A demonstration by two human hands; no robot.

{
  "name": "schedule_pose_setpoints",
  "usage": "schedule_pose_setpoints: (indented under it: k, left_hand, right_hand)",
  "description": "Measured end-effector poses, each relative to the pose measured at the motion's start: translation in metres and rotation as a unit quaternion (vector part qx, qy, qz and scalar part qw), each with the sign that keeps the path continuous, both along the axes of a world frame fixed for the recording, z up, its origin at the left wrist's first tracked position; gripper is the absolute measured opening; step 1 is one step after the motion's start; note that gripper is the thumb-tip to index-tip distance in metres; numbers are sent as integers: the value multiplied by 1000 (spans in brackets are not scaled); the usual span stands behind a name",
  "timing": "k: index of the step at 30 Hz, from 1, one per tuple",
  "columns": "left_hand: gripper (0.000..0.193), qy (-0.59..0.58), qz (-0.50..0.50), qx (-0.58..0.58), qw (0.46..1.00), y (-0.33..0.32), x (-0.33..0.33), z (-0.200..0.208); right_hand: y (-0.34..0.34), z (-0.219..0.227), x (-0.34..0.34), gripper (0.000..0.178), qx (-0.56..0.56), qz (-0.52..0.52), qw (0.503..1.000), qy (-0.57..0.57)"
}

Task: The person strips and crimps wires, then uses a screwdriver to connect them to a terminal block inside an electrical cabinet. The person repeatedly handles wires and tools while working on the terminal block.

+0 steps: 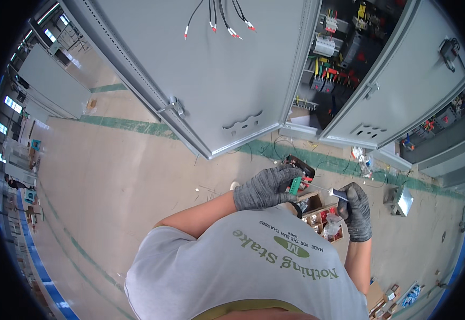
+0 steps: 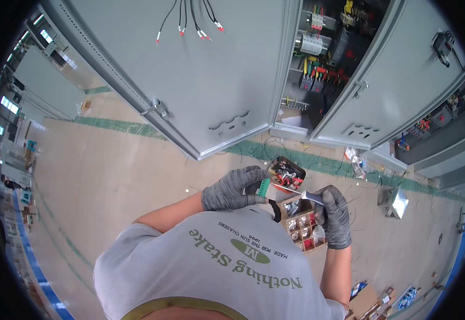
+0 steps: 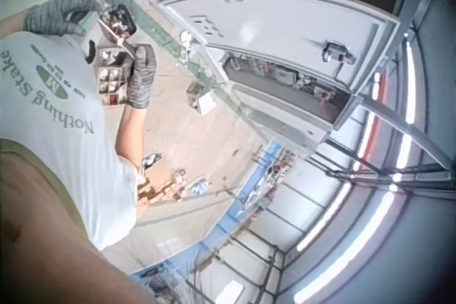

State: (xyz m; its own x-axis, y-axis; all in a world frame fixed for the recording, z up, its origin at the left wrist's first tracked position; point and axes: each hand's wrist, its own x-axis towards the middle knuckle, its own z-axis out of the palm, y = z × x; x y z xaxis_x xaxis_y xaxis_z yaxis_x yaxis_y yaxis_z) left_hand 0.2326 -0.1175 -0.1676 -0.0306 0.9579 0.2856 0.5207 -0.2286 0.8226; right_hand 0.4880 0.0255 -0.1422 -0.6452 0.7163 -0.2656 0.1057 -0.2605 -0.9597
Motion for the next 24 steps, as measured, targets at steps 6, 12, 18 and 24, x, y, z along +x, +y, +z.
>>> schedule_pose_setpoints:
  k: [6,12,18,24]
  left_hand:
    - [58,-120,-25,-58,991,-7,-5,14]
    - [59,-40,10,1,999,-13,0,5]
    - [61,-206,-32,-84,974,-21,-1,16]
    - [59,-128,16,-38,991,-22,15,14]
  right_hand:
    - [-6,6,1,27,211,-4,976,58]
    - [-12,40,-2,17,88,13,996,-10]
    - [-3,19,5,35,387,54,919,61]
    - [1,26,-12,51,212,-63,975,35]
